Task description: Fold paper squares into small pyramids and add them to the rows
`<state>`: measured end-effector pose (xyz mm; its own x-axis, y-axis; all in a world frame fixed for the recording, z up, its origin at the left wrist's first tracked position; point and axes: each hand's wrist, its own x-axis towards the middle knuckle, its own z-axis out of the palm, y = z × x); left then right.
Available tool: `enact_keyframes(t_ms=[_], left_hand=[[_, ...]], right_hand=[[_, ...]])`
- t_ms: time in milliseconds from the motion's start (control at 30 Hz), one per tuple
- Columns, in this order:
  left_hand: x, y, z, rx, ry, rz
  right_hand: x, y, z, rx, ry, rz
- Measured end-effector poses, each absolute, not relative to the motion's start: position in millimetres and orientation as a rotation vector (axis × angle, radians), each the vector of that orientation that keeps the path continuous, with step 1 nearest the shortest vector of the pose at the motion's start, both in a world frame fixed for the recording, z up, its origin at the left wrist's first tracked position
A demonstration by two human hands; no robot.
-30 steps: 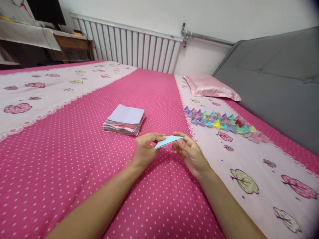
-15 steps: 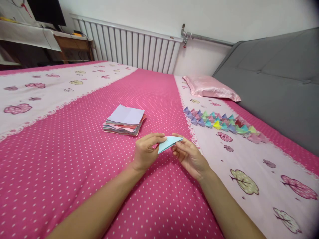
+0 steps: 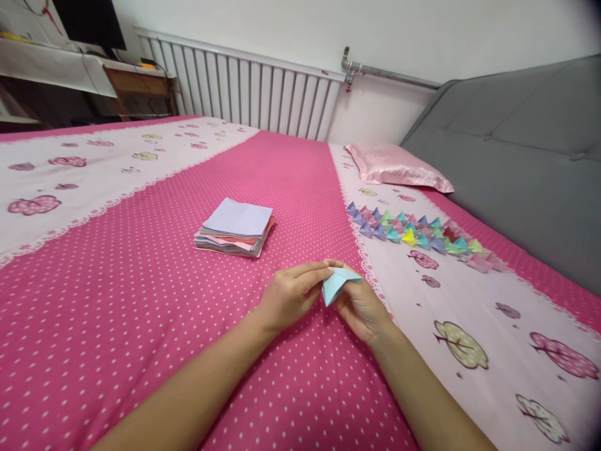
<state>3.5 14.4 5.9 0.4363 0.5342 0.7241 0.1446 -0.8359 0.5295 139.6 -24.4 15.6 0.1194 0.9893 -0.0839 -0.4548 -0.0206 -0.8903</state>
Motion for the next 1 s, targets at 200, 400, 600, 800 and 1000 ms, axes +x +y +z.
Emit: enact_keyframes(t_ms=[200,400,600,800,1000], left_hand=[[5,12,13,1.904,0.673,1.097],[11,6,9,1.711,0.654,0.878],[17,7,4,1.650,0.608,0.883],[18,10,11,1.244,0.622,0.935],[17,12,15,0.843,0.543,0.928]], right_hand=[[144,-23,14,-1.151,-0.948,0.875],[145,-25,13,-1.307,-1.195,0.596],[147,-25,13,-1.272,-1.339,0.471],[151,-25,18,-1.257,-1.577,0.391],[157,-26,20,-1.227,-1.791,0.411]])
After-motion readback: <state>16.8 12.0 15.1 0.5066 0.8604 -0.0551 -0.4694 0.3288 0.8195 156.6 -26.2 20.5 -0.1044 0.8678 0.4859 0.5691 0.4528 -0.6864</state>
